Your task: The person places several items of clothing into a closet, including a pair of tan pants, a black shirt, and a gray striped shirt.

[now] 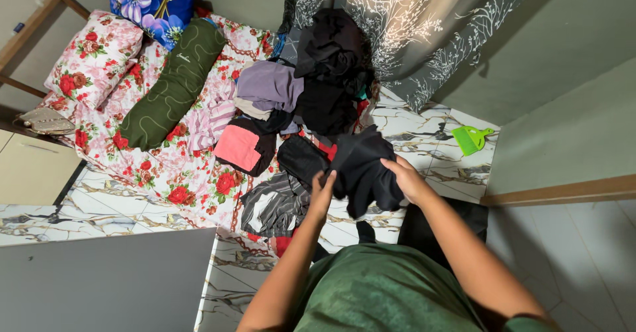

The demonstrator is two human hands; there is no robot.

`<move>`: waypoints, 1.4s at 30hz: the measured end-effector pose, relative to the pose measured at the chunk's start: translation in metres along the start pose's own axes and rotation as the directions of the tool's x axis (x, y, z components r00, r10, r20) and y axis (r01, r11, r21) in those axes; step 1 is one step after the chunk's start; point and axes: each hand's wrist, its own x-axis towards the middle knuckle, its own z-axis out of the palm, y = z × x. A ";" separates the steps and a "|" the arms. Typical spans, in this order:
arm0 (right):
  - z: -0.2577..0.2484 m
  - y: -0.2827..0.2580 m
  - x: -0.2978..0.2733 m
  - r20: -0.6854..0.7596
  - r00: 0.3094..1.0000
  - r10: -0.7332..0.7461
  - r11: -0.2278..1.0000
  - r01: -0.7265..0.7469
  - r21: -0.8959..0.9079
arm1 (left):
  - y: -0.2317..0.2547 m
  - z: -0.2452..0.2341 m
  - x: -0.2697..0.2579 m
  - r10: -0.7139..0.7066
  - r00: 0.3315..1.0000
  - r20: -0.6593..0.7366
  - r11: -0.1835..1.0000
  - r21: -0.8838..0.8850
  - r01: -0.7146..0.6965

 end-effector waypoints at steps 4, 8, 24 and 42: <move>0.006 -0.018 0.007 0.087 0.989 0.117 0.960 -0.135 0.245 | -0.009 0.003 -0.003 -0.383 0.875 0.296 0.814 -0.338 0.471; 0.012 -0.033 0.022 0.199 0.966 0.164 0.892 -0.231 0.388 | 0.011 -0.002 0.000 -0.050 0.852 0.522 0.413 -0.766 0.493; 0.019 -0.041 0.046 0.197 0.954 0.225 0.883 -0.285 0.372 | 0.109 -0.025 0.009 0.013 0.835 0.551 0.578 -0.685 0.443; 0.076 -0.003 0.083 0.475 0.852 0.218 0.969 -0.249 0.001 | 0.119 -0.126 -0.022 -0.103 0.950 0.294 0.894 -0.391 0.218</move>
